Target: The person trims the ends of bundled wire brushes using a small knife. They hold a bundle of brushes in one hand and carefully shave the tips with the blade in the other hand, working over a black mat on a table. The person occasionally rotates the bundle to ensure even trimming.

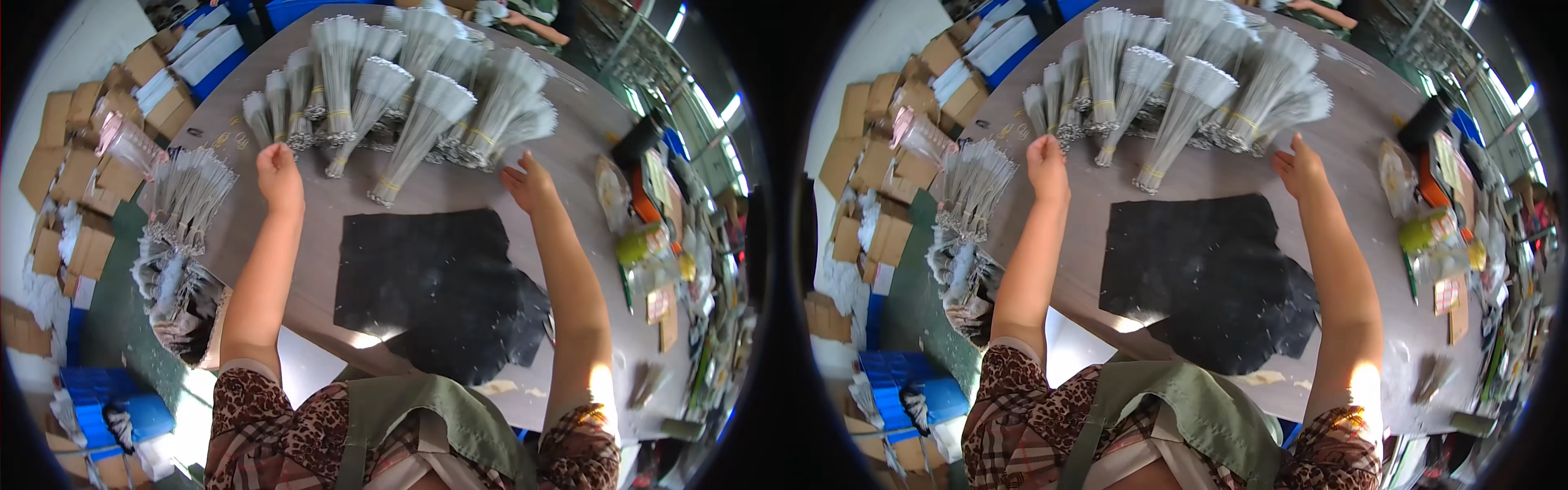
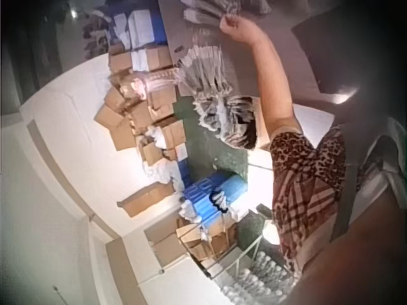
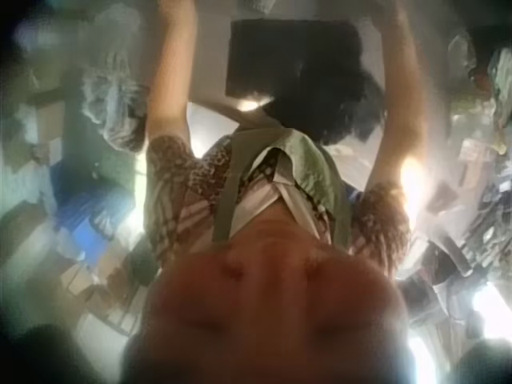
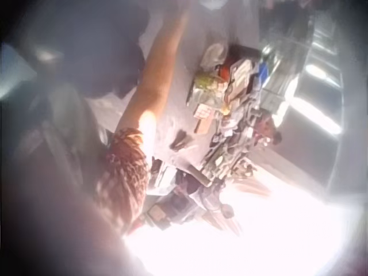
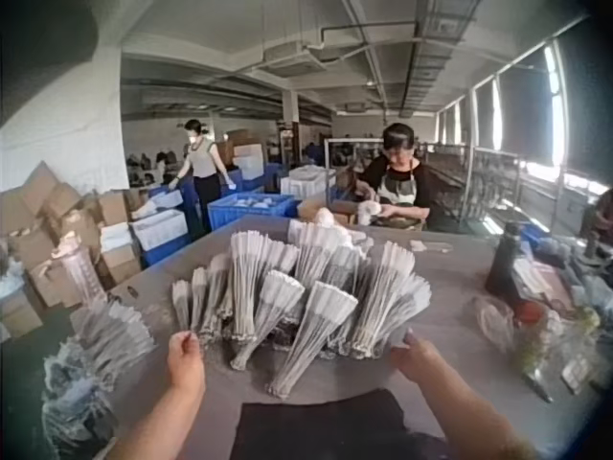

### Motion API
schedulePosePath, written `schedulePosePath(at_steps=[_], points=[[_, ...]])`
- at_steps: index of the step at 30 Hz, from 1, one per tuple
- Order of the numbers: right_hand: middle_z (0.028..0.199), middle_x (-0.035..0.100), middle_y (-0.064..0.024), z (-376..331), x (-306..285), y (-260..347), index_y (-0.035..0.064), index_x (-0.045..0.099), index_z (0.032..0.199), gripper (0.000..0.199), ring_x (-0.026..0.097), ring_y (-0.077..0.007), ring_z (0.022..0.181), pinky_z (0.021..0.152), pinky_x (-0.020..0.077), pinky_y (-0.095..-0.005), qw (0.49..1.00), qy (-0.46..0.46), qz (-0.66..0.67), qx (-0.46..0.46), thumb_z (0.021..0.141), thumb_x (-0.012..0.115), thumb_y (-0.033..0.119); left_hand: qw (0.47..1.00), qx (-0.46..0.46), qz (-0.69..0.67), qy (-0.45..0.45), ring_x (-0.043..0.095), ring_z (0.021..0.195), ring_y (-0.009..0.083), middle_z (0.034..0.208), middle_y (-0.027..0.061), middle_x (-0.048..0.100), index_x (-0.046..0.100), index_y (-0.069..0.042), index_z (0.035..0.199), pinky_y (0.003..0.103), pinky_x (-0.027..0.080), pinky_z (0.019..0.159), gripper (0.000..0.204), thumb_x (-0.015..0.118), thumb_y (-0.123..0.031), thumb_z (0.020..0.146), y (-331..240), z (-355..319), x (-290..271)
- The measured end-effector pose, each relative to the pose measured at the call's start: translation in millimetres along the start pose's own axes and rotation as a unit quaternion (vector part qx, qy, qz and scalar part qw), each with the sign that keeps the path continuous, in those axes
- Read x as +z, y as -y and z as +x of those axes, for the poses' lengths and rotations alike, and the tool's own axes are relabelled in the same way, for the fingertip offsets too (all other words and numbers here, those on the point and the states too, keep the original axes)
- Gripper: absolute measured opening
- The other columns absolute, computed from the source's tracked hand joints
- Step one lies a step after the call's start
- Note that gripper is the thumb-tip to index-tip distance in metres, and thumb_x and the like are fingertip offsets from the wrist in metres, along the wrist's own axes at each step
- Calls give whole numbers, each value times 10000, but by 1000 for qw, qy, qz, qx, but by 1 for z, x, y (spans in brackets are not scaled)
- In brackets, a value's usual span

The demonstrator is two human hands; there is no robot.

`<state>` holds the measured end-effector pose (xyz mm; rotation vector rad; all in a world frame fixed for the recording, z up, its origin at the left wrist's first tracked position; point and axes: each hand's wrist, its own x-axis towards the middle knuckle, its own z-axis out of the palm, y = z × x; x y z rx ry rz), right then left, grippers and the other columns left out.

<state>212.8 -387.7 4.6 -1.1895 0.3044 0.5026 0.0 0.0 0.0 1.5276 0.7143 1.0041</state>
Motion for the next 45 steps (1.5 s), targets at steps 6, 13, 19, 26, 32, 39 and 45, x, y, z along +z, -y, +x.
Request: schedulePosePath(at_steps=[6, 13, 19, 26, 32, 39, 45], points=[[1284, 381, -327, 28, 42, 22, -49, 263, 1332, 716, 446, -391, 1148, 925, 391, -454, 998, -10, -55, 40, 915, 420, 511, 992, -72, 46, -94, 547, 1072, 296, 1159, 240, 545, 382, 87, 1279, 367, 426, 905, 679, 587, -399, 852, 39, 117, -43], [1080, 482, -217, 31, 38, 38, -140, 351, 1232, 912, 493, -261, 915, 709, 435, -343, 987, 44, -6, 152, 824, 455, 670, 950, -302, -29, 78, 589, 1017, 294, 1189, 233, 538, 414, 138, 1247, 427, 482, 826, 880, 722, -500, 726, 14, 125, -6], [1008, 530, -132, 41, 36, 30, -27, 482, 1110, 685, 509, -217, 810, 595, 404, -307, 983, 63, -153, 84, 824, 537, 593, 948, -283, -4, 148, 622, 926, 197, 1073, 115, 628, 526, 30, 1187, 345, 503, 774, 732, 736, -489, 716, -4, 112, 6], [741, 580, -32, 27, 56, 27, 91, 579, 919, 359, 529, -142, 644, 532, 377, -270, 984, 83, -144, 57, 794, 615, 426, 945, -285, -101, 129, 645, 782, 187, 953, 105, 657, 581, 25, 1092, 332, 528, 640, 432, 637, -326, 845, 16, 111, 6], [767, 582, -18, 23, 71, 24, 97, 578, 894, 337, 528, -139, 653, 601, 435, -345, 972, 6, -218, 88, 772, 636, 406, 937, -305, -81, 149, 643, 802, 191, 954, 103, 655, 587, 23, 1060, 344, 531, 659, 369, 606, -290, 866, -5, 98, 14], [774, 574, -21, 10, 71, 21, 87, 578, 854, 248, 517, -113, 648, 530, 472, -260, 988, 39, -136, 67, 817, 653, 320, 933, -304, -81, 174, 624, 795, 184, 931, 93, 646, 592, 15, 1037, 355, 515, 663, 329, 576, -275, 884, -12, 77, 23], [739, 611, -28, -1, 62, 25, 76, 624, 886, 214, 551, -126, 615, 522, 434, -254, 983, 96, -148, 56, 842, 615, 285, 927, -305, -131, 174, 621, 766, 186, 915, 94, 644, 592, 18, 1027, 365, 515, 622, 309, 565, -260, 894, -11, 56, 28]])
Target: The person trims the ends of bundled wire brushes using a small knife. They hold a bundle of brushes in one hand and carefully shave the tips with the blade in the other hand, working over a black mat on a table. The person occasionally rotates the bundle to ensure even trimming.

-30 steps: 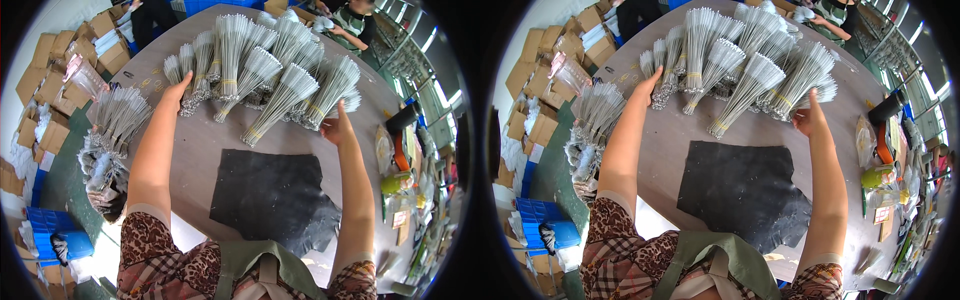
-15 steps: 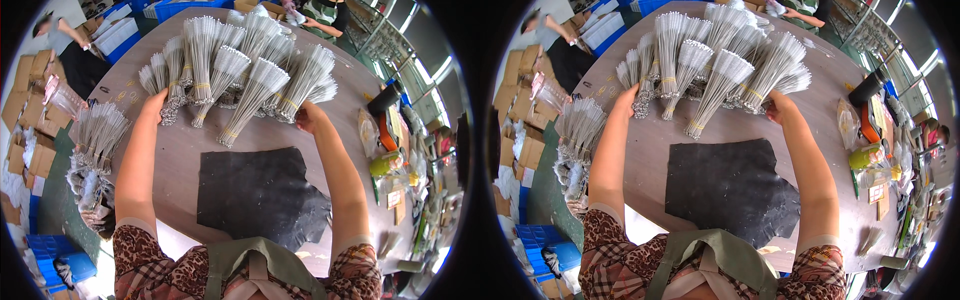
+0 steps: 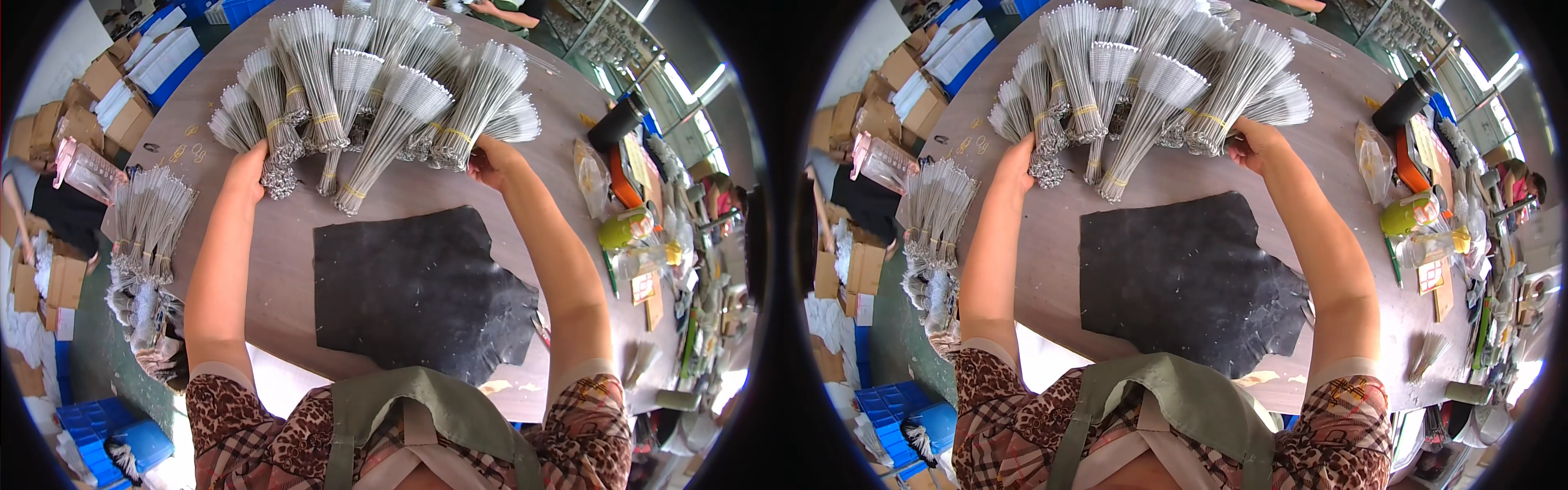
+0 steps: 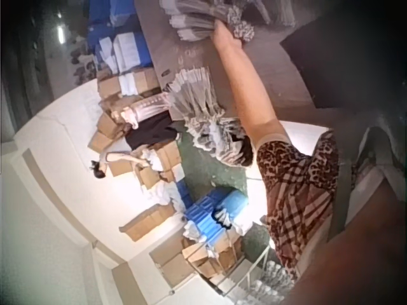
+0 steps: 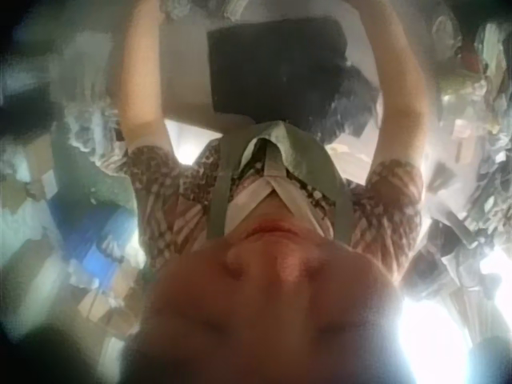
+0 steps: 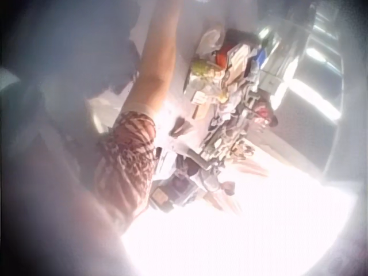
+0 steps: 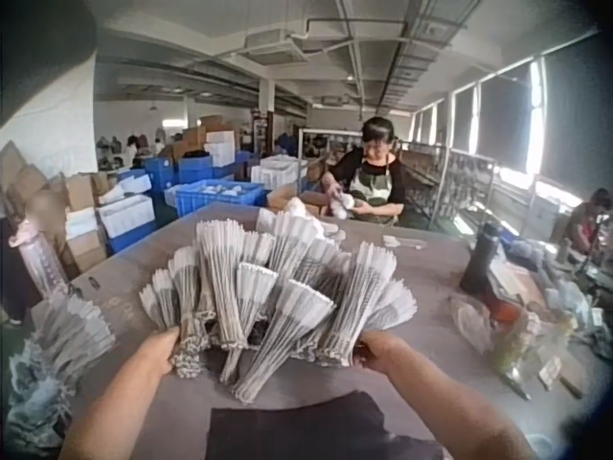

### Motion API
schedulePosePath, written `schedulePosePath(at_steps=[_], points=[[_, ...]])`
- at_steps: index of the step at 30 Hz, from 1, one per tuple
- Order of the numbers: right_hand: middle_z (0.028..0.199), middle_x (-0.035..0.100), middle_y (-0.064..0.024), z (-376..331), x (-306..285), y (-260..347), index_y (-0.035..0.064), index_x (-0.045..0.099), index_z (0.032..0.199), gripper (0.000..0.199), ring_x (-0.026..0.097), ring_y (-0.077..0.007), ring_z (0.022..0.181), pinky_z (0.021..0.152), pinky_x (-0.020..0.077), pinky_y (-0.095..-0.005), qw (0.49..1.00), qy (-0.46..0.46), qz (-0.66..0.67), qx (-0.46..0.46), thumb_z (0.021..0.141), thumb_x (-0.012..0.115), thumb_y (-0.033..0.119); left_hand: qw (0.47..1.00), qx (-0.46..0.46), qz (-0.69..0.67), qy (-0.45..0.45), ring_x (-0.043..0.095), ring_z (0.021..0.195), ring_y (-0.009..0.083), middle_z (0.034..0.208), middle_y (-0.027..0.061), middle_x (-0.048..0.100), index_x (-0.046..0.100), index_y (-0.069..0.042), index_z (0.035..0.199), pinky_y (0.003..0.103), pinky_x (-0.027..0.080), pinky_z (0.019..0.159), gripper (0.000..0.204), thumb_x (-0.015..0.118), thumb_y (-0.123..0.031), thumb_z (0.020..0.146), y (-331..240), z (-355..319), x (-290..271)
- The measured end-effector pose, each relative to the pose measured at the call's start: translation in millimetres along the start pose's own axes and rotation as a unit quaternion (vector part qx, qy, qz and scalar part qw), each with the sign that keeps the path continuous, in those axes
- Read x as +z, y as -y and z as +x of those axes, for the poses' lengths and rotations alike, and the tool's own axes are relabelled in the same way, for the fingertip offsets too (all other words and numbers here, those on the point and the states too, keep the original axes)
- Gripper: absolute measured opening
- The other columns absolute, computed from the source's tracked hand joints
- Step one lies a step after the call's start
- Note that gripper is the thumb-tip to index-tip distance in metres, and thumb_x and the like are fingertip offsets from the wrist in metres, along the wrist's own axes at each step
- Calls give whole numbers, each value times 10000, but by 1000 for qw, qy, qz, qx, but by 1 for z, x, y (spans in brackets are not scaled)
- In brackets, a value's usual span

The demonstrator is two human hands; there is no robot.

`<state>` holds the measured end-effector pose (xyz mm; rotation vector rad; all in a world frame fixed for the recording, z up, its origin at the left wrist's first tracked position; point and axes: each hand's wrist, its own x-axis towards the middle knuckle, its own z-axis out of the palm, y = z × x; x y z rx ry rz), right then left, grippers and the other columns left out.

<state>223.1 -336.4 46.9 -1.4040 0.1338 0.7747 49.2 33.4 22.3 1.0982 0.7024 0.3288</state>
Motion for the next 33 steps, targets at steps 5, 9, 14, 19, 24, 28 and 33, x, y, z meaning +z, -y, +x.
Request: schedulePosePath(at_steps=[5, 9, 14, 19, 24, 28, 33], points=[[752, 608, -19, -20, -1, -6, 83, 617, 870, 212, 537, -112, 606, 543, 438, -270, 999, -38, -13, -3, 847, 618, 294, 1000, -7, 12, -4, 623, 755, 198, 913, 109, 640, 587, 29, 1030, 372, 522, 598, 311, 580, -247, 885, 15, -31, 23], [961, 612, -87, -35, -9, -14, 54, 587, 1034, 285, 595, -243, 825, 759, 475, -434, 998, -58, 17, -7, 876, 550, 288, 999, 26, 5, -36, 619, 811, 212, 992, 146, 611, 513, 113, 1091, 364, 506, 658, 417, 615, -200, 834, 32, -65, 49], [1188, 517, -183, -83, 0, -22, 24, 459, 1226, 514, 510, -346, 1110, 946, 369, -574, 946, -31, 321, -13, 953, 344, 445, 989, -38, 139, 19, 602, 936, 239, 1076, 162, 591, 498, 83, 1147, 407, 500, 799, 594, 630, -397, 821, 15, -81, 33], [988, 625, -134, -101, -7, -41, -62, 510, 1130, 398, 645, -285, 841, 656, 553, -397, 981, -35, 159, -108, 832, 668, 150, 883, -16, 451, -126, 598, 974, 310, 1082, 167, 613, 510, 60, 1171, 452, 478, 835, 778, 521, -624, 799, -2, -92, 16], [829, 638, -135, -113, -52, -83, -74, 543, 1036, 427, 649, -230, 683, 616, 512, -338, 967, -171, -104, -159, 717, 731, 139, 845, 232, 477, -65, 622, 914, 202, 952, 101, 664, 612, 15, 1043, 320, 494, 781, 499, 605, -437, 831, 17, -134, 1], [819, 635, -123, -163, -35, -118, -50, 532, 1015, 398, 629, -190, 680, 615, 495, -323, 930, -227, -125, -262, 711, 705, 141, 913, 238, 307, 127, 595, 914, 150, 1055, 92, 620, 568, -11, 1139, 284, 478, 788, 350, 640, -212, 862, 65, -225, 53], [845, 635, -170, -255, 23, -136, -10, 507, 1071, 496, 639, -249, 775, 698, 492, -349, 900, -143, -137, -389, 687, 726, 215, 913, 182, 6, 366, 592, 892, 166, 1038, 136, 606, 556, 18, 1114, 306, 482, 769, 421, 729, -155, 772, 71, -310, 151]])
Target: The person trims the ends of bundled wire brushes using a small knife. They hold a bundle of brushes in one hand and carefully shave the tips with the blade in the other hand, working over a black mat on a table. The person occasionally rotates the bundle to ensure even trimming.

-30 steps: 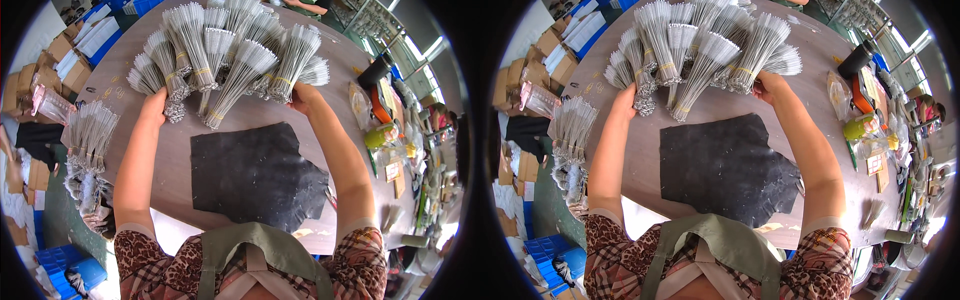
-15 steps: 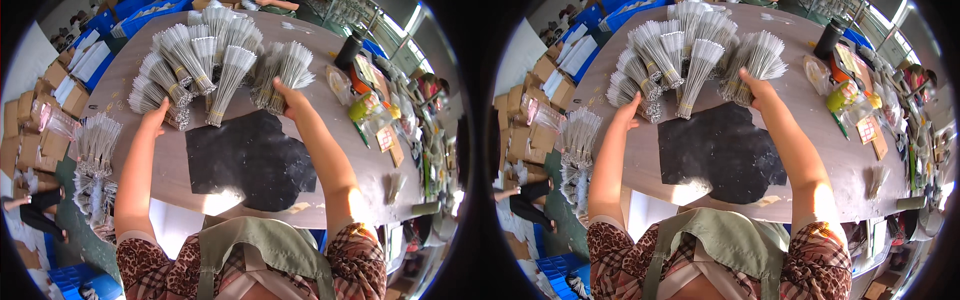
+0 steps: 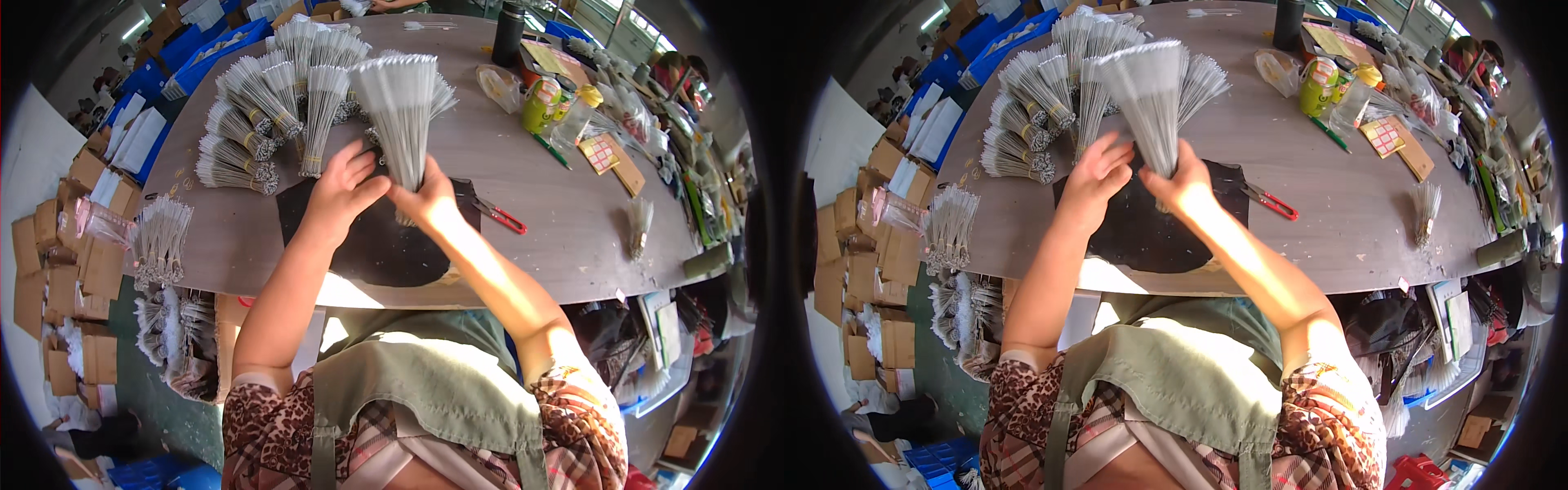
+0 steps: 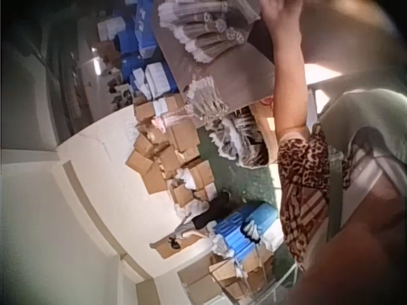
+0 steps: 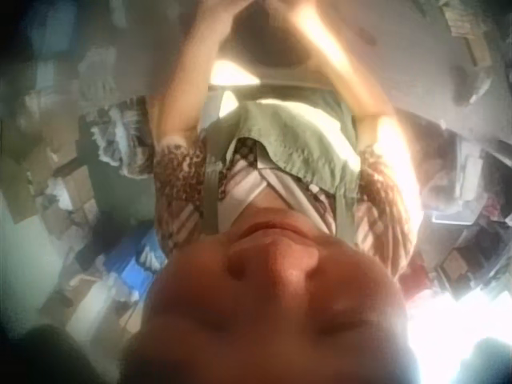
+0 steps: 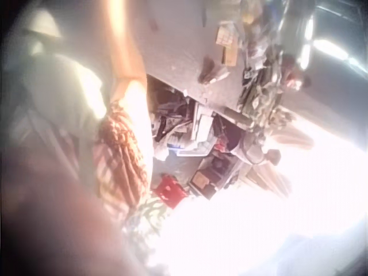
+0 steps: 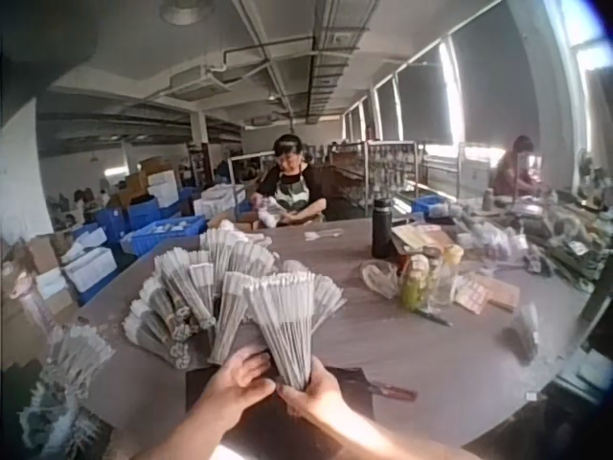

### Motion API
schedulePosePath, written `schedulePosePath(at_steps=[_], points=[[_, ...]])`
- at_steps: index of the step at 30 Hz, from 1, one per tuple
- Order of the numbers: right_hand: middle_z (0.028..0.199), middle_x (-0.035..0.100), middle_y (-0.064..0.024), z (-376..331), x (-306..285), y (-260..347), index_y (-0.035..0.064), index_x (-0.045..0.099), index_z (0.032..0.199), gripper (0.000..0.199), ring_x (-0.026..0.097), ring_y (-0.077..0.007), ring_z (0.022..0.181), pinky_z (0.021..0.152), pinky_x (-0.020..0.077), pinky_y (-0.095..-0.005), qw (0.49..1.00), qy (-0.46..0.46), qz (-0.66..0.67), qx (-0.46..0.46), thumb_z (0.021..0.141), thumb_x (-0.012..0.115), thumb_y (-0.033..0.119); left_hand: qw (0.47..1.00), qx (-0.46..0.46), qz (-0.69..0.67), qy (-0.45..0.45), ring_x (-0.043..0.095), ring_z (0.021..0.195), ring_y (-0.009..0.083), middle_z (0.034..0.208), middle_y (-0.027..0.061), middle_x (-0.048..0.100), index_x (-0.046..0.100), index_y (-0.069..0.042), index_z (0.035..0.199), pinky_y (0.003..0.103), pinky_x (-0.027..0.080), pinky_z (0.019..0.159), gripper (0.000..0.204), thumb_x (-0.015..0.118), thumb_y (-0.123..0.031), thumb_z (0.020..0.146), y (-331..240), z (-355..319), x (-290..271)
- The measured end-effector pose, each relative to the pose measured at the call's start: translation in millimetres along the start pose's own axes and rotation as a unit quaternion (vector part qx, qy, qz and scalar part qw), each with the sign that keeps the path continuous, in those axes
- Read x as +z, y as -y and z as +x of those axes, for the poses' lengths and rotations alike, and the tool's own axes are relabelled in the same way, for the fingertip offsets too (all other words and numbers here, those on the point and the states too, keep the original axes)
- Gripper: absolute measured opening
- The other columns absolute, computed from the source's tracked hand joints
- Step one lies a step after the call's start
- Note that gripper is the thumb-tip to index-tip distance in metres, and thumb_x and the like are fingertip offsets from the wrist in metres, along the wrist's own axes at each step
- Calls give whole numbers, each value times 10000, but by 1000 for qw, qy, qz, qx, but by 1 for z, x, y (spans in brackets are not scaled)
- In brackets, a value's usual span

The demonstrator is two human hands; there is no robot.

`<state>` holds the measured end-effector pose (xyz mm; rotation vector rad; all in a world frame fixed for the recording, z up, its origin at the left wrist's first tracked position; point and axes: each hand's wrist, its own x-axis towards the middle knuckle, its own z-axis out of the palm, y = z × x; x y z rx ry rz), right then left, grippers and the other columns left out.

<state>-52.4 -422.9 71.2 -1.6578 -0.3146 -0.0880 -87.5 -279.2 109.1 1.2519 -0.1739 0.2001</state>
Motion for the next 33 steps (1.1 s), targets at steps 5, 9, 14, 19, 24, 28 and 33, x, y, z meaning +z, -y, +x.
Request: schedulePosePath(at_steps=[5, 9, 14, 19, 24, 28, 33], points=[[899, 606, -209, -37, 3, -18, -13, 491, 1123, 583, 601, -354, 876, 764, 481, -383, 962, 104, -121, -222, 668, 780, 207, 992, -21, 86, 89, 607, 790, 124, 902, 61, 641, 613, 8, 985, 277, 498, 698, 349, 761, -52, 674, -16, -5, 21], [1061, 591, -161, -33, -71, -10, 31, 597, 1054, 419, 558, -354, 972, 838, 460, -405, 919, 176, -292, -200, 673, 737, 132, 975, 71, 186, 102, 567, 1019, 176, 1118, 73, 586, 530, -17, 1172, 323, 454, 911, 448, 682, -23, 750, -3, -18, -14], [1123, 569, -129, -49, -141, -29, 53, 577, 1138, 415, 507, -340, 1060, 890, 433, -401, 844, 66, -524, -90, 743, 678, 130, 985, -18, -44, 166, 544, 1097, 244, 1208, 148, 537, 435, -11, 1257, 377, 436, 981, 394, 520, -102, 884, 57, -6, -79], [1131, 557, -141, -61, -157, -49, 63, 575, 1148, 368, 499, -334, 1062, 893, 429, -398, 818, 77, -567, -56, 787, 620, 118, 980, -8, 116, 161, 504, 1145, 233, 1222, 81, 537, 452, -75, 1261, 395, 374, 1034, 382, 479, -202, 902, 73, -12, -96], [1030, 565, -122, -51, -162, -57, 34, 576, 1078, 258, 519, -315, 1003, 819, 465, -397, 801, 75, -593, -43, 832, 564, 112, 971, -5, 163, 176, 502, 1141, 222, 1218, 80, 535, 470, -79, 1244, 384, 385, 1019, 351, 445, -185, 910, 69, -7, -97], [927, 580, -130, -32, -173, -68, 20, 566, 1054, 208, 573, -287, 866, 768, 488, -351, 814, 35, -580, 10, 865, 523, 98, 983, -66, -15, 171, 506, 1140, 218, 1234, 98, 525, 457, -67, 1252, 381, 397, 1011, 356, 437, -185, 917, 66, -4, -94], [792, 545, -47, -24, -138, -25, 23, 550, 1060, 231, 540, -134, 711, 653, 452, -253, 988, 31, -43, 143, 951, 461, 205, 970, -121, -139, 161, 490, 1166, 226, 1257, 107, 510, 420, -51, 1281, 406, 385, 1025, 383, 433, -208, 932, 52, -5, -82]])
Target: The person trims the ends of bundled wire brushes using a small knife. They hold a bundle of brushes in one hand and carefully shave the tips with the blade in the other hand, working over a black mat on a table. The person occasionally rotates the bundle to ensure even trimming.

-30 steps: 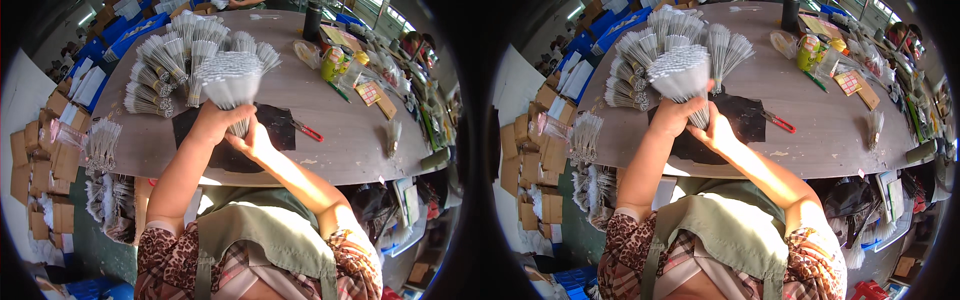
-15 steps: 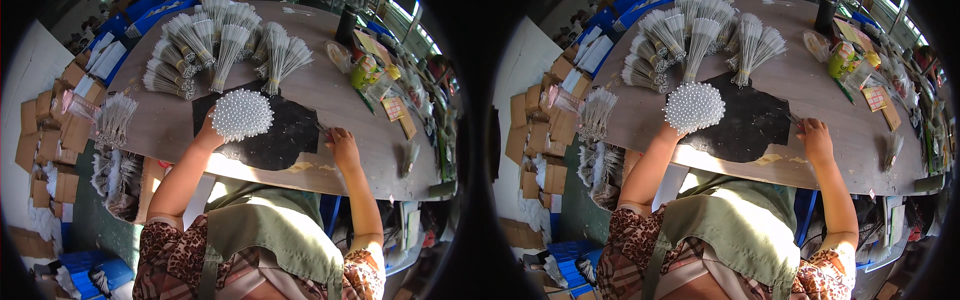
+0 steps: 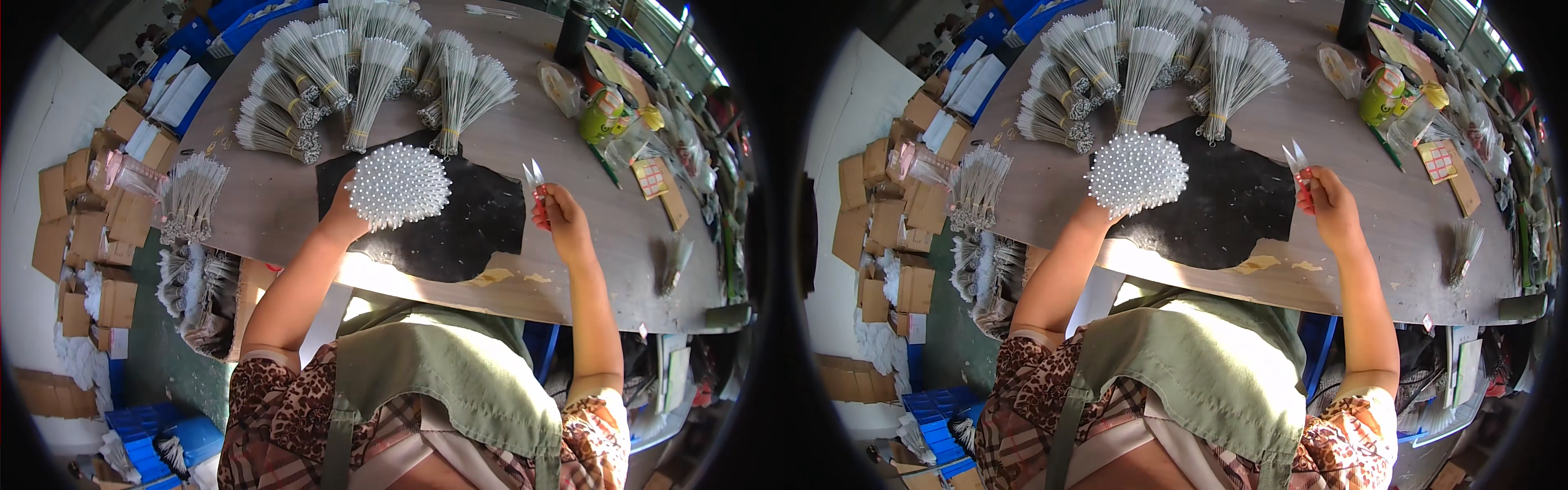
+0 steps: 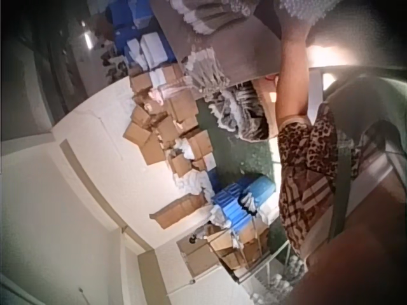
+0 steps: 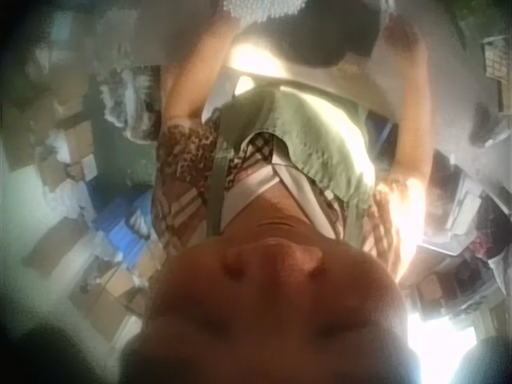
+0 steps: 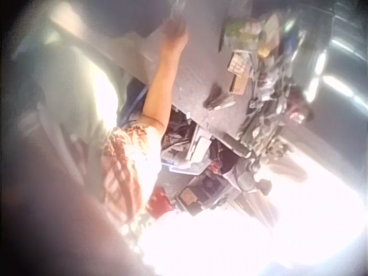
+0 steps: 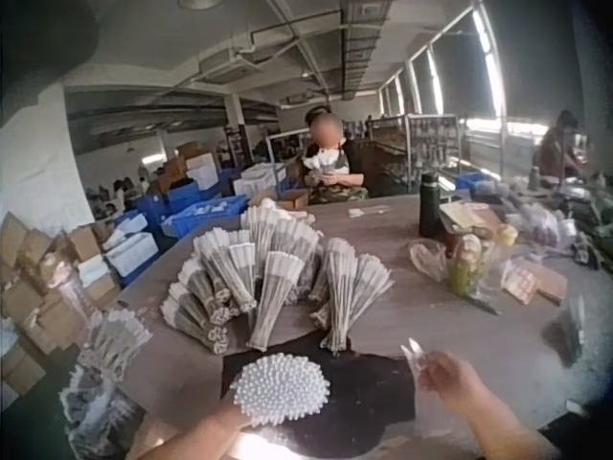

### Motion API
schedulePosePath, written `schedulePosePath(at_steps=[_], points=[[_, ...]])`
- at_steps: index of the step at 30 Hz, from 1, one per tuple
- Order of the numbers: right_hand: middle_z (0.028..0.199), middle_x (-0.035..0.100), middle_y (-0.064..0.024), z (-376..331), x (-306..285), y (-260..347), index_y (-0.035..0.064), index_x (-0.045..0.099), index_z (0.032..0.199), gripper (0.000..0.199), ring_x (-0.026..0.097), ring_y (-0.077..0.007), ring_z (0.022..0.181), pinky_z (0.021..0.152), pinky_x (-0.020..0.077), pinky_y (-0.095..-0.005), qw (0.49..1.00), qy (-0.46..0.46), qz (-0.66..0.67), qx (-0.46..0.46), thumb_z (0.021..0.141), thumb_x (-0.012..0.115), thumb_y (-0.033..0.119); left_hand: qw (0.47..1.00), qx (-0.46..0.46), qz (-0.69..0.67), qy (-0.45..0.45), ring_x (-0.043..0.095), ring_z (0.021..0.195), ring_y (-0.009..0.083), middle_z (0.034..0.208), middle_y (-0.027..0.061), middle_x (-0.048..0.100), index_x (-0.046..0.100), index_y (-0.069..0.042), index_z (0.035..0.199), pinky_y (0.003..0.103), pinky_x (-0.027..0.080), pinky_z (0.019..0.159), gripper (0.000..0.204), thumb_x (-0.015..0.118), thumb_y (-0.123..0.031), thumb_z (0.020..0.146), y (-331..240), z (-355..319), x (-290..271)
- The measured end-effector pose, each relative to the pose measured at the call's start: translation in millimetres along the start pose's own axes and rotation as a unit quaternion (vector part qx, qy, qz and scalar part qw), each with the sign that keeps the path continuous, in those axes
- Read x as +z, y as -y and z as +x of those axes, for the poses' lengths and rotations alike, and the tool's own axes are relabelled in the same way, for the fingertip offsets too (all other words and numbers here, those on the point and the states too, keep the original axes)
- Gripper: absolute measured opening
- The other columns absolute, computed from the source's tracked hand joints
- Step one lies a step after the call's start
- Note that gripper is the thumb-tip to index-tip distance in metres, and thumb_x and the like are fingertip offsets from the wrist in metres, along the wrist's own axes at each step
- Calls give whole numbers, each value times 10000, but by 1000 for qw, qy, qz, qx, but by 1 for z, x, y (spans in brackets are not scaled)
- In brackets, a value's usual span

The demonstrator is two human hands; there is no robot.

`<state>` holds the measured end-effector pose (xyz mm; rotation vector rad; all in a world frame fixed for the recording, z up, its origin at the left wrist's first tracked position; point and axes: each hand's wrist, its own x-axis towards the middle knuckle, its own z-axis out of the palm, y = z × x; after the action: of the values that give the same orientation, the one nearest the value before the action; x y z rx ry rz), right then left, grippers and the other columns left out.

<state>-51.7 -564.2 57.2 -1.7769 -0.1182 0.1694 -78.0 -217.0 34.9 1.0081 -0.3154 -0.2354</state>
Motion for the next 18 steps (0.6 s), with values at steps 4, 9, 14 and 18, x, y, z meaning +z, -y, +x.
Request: schedulePosePath(at_steps=[4, 9, 14, 18], points=[[803, 545, -18, -11, 28, 28, 44, 553, 1075, 301, 522, -87, 694, 638, 438, -232, 984, 99, 146, 30, 970, 428, 296, 956, 53, 289, 7, 474, 1191, 275, 1285, 140, 487, 387, -31, 1312, 430, 384, 1031, 407, 424, -194, 940, 14, 6, -22], [786, 504, -12, -32, 53, 50, 34, 514, 1060, 238, 460, -71, 627, 568, 403, -206, 952, 180, 246, 9, 956, 478, 245, 982, 15, 175, -75, 538, 1117, 261, 1257, 142, 512, 412, -24, 1296, 403, 420, 1005, 401, 472, -130, 914, -10, 4, 24], [777, 493, -32, -50, 55, 59, 19, 495, 1041, 259, 459, -97, 655, 615, 410, -222, 967, 214, 126, -57, 951, 484, 261, 828, 125, 512, -192, 618, 931, 210, 1045, 108, 635, 580, -24, 1093, 326, 476, 809, 461, 746, -127, 676, -29, -7, 62], [816, 520, -83, -55, 58, 62, -21, 497, 1048, 306, 488, -147, 727, 691, 429, -270, 979, 167, 7, -119, 912, 548, 248, 720, 151, 636, -234, 623, 895, 322, 958, 171, 636, 585, -7, 1051, 344, 486, 785, 487, 755, -140, 615, -38, -14, 79]])
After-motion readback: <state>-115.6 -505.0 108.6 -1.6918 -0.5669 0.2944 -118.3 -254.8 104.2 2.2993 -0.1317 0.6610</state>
